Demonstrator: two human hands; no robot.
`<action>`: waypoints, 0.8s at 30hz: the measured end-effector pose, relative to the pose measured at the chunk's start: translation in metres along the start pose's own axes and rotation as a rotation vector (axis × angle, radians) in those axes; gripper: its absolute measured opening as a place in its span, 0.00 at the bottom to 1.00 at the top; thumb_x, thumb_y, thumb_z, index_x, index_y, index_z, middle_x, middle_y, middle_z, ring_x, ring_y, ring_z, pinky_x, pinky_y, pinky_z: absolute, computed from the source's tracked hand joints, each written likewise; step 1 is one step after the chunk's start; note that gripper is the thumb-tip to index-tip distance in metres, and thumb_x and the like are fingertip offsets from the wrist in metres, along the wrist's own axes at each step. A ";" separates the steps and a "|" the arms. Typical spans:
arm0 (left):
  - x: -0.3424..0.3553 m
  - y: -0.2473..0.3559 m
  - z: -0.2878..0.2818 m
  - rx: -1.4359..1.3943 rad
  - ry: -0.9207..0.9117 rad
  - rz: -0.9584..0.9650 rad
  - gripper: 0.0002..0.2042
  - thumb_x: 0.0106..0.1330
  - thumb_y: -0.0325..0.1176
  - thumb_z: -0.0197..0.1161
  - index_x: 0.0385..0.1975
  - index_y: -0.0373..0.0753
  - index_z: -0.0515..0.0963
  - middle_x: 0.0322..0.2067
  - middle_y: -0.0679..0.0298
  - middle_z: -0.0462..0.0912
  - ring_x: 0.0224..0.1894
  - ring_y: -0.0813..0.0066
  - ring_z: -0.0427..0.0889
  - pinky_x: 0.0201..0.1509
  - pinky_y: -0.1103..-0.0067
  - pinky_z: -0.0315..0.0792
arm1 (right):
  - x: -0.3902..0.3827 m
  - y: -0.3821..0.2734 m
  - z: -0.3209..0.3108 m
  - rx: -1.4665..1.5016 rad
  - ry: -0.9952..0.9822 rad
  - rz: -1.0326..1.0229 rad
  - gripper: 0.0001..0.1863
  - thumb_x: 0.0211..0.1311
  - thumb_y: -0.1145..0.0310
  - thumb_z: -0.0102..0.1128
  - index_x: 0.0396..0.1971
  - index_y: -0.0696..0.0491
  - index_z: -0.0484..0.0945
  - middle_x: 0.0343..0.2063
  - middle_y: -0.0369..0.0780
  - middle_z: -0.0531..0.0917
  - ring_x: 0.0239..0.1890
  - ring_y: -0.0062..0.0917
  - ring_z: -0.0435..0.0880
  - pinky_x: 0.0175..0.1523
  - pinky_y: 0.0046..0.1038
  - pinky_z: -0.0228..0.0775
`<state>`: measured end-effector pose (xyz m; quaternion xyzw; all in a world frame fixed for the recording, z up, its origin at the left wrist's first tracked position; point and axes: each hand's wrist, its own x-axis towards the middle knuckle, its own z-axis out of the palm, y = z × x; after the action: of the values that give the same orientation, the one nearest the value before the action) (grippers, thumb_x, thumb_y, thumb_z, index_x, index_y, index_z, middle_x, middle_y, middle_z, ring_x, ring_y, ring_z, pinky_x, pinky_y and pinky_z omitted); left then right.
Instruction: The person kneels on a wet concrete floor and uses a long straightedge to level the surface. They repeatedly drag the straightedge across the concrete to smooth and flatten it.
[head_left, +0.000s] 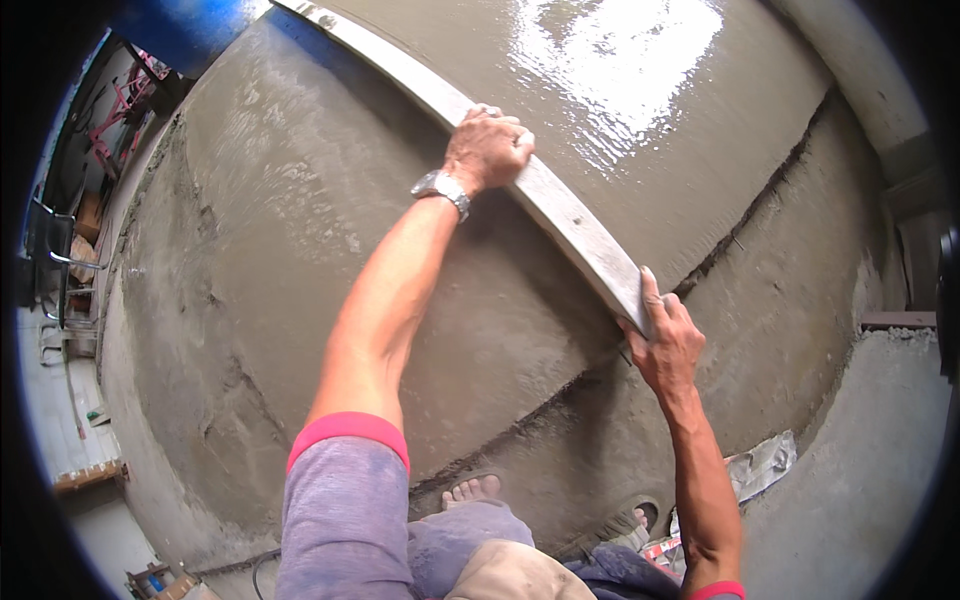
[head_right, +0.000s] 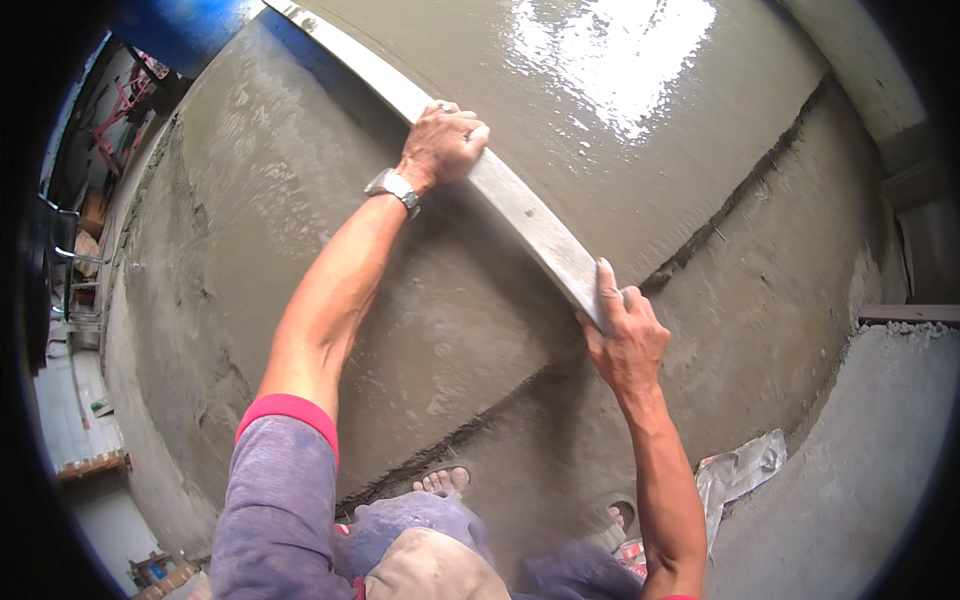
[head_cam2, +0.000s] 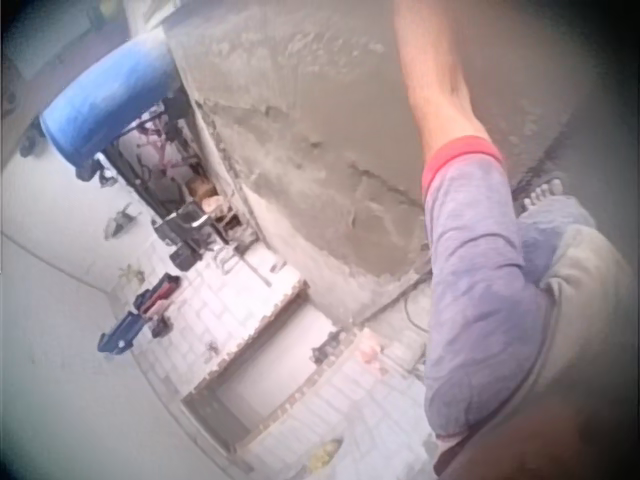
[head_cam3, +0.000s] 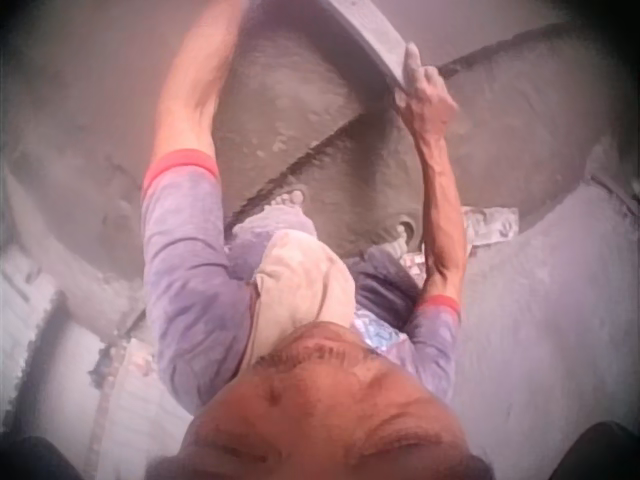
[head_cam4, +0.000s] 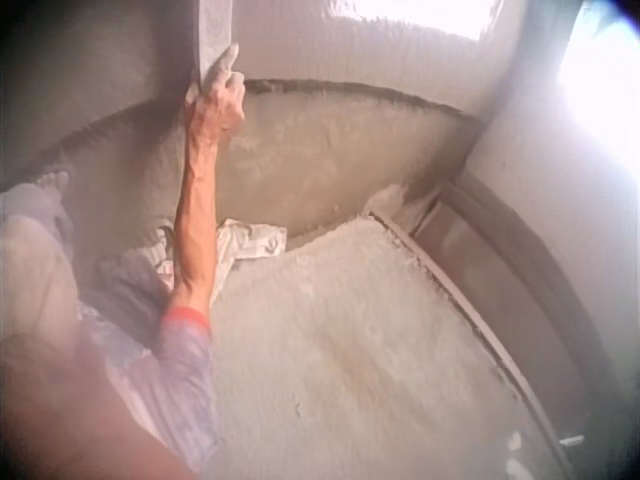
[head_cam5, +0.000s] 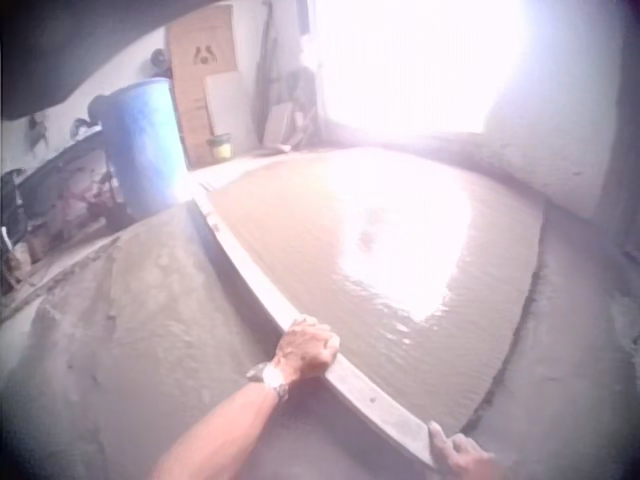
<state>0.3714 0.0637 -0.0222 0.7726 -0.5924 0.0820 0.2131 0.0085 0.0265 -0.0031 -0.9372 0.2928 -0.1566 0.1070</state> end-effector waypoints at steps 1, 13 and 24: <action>-0.003 -0.005 -0.004 0.011 -0.022 -0.022 0.14 0.64 0.39 0.51 0.20 0.42 0.80 0.29 0.64 0.83 0.39 0.61 0.78 0.56 0.67 0.67 | 0.003 -0.006 0.002 0.021 -0.014 0.006 0.43 0.45 0.61 0.76 0.66 0.43 0.71 0.30 0.38 0.76 0.33 0.32 0.80 0.36 0.35 0.74; -0.018 -0.001 -0.011 -0.016 -0.014 -0.040 0.14 0.64 0.39 0.53 0.22 0.40 0.81 0.30 0.64 0.82 0.41 0.62 0.78 0.59 0.68 0.66 | -0.007 -0.017 0.001 0.001 -0.048 0.009 0.43 0.45 0.61 0.76 0.66 0.43 0.70 0.31 0.39 0.76 0.33 0.33 0.80 0.35 0.35 0.75; -0.029 0.012 -0.007 -0.056 0.045 -0.065 0.13 0.61 0.39 0.55 0.22 0.42 0.83 0.31 0.65 0.84 0.41 0.64 0.79 0.60 0.69 0.66 | -0.018 -0.003 -0.003 -0.018 -0.081 0.012 0.45 0.43 0.64 0.77 0.67 0.45 0.70 0.29 0.38 0.75 0.32 0.33 0.79 0.35 0.35 0.74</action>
<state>0.3524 0.0894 -0.0239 0.7832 -0.5640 0.0757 0.2504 -0.0053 0.0393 -0.0037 -0.9419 0.2952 -0.1152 0.1114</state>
